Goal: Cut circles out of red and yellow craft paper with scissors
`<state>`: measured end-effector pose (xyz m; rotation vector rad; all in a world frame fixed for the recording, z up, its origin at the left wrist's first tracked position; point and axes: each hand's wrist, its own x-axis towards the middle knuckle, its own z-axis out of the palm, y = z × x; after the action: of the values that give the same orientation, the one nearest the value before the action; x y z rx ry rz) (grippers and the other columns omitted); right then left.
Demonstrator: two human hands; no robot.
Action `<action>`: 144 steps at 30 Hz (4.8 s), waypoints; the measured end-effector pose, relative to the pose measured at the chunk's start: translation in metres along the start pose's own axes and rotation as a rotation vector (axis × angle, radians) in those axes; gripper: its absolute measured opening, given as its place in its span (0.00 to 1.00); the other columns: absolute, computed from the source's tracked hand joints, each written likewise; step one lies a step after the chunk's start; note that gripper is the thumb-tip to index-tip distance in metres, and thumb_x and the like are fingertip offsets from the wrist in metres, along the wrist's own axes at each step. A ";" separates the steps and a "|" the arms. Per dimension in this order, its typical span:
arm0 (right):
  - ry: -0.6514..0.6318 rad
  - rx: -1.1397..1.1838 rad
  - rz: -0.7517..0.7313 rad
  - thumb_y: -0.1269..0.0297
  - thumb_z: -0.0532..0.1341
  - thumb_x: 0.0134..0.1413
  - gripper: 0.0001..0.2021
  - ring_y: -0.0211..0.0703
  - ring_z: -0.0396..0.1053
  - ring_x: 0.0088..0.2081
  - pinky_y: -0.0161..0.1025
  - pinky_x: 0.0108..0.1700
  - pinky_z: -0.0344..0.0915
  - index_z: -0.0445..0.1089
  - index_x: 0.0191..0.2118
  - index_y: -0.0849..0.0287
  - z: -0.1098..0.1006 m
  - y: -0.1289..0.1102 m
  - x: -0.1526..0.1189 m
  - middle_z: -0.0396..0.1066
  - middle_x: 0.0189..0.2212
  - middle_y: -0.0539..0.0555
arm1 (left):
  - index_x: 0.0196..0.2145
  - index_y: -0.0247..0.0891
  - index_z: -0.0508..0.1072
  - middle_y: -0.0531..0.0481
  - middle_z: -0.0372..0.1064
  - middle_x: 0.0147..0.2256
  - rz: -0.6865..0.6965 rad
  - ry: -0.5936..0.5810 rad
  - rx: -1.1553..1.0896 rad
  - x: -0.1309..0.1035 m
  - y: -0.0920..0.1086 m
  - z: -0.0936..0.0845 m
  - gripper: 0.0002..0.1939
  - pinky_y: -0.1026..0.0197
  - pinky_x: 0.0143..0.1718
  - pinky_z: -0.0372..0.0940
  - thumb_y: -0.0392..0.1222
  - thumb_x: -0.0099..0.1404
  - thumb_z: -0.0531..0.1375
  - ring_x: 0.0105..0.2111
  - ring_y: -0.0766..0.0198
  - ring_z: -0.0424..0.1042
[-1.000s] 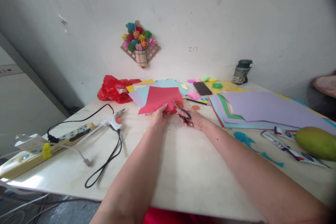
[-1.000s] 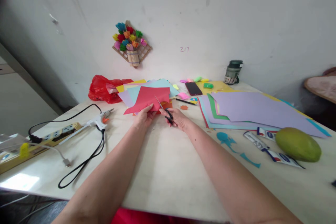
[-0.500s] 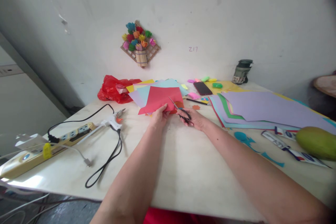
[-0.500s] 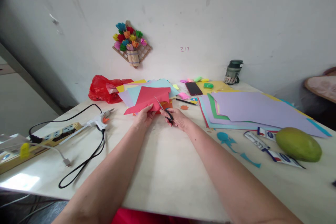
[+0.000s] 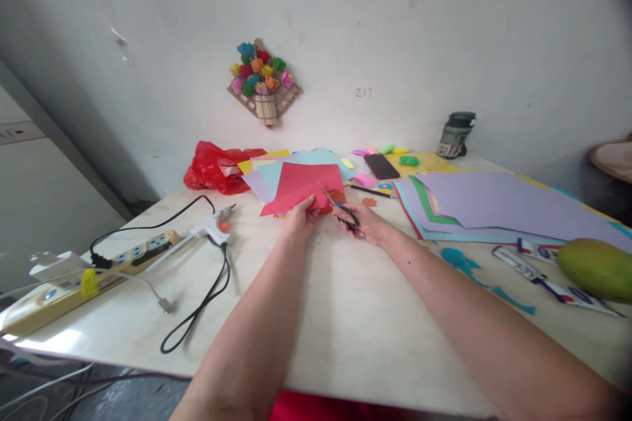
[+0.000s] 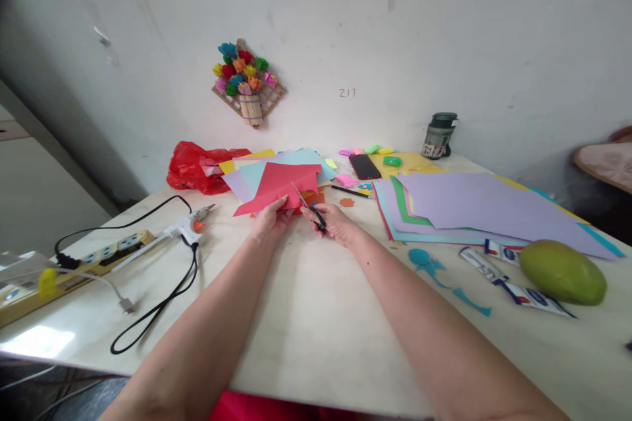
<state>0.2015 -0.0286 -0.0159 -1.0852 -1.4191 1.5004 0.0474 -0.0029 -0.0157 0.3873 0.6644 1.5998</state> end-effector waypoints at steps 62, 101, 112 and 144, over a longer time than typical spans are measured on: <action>0.016 0.006 -0.023 0.52 0.65 0.47 0.16 0.28 0.55 0.13 0.29 0.15 0.48 0.65 0.29 0.60 0.004 -0.002 -0.003 0.62 0.15 0.44 | 0.29 0.31 0.71 0.47 0.73 0.27 -0.063 -0.010 0.091 -0.003 0.003 0.001 0.05 0.62 0.29 0.74 0.26 0.59 0.60 0.25 0.64 0.74; -0.238 -0.109 -0.040 0.50 0.61 0.48 0.20 0.32 0.53 0.15 0.32 0.17 0.47 0.70 0.35 0.65 -0.092 -0.032 -0.029 0.63 0.15 0.49 | 0.33 0.36 0.71 0.48 0.76 0.32 0.038 -0.010 0.071 0.006 0.009 -0.002 0.07 0.62 0.35 0.74 0.27 0.58 0.62 0.30 0.63 0.77; -0.351 -0.286 0.126 0.48 0.65 0.45 0.20 0.34 0.60 0.15 0.31 0.15 0.53 0.71 0.33 0.63 -0.068 -0.032 -0.029 0.67 0.17 0.50 | 0.34 0.33 0.72 0.46 0.75 0.29 0.002 0.003 0.154 -0.001 0.010 0.001 0.05 0.61 0.35 0.74 0.30 0.59 0.63 0.28 0.63 0.77; -0.136 -0.274 -0.021 0.47 0.63 0.49 0.20 0.31 0.61 0.14 0.29 0.14 0.47 0.68 0.32 0.63 -0.028 -0.015 -0.010 0.67 0.16 0.49 | 0.32 0.34 0.71 0.48 0.74 0.28 -0.070 0.045 0.120 -0.007 -0.002 0.008 0.05 0.61 0.31 0.74 0.28 0.59 0.61 0.26 0.63 0.75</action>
<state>0.2309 -0.0276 -0.0010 -1.1430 -1.7647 1.4153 0.0549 -0.0085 -0.0101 0.4130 0.8023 1.5102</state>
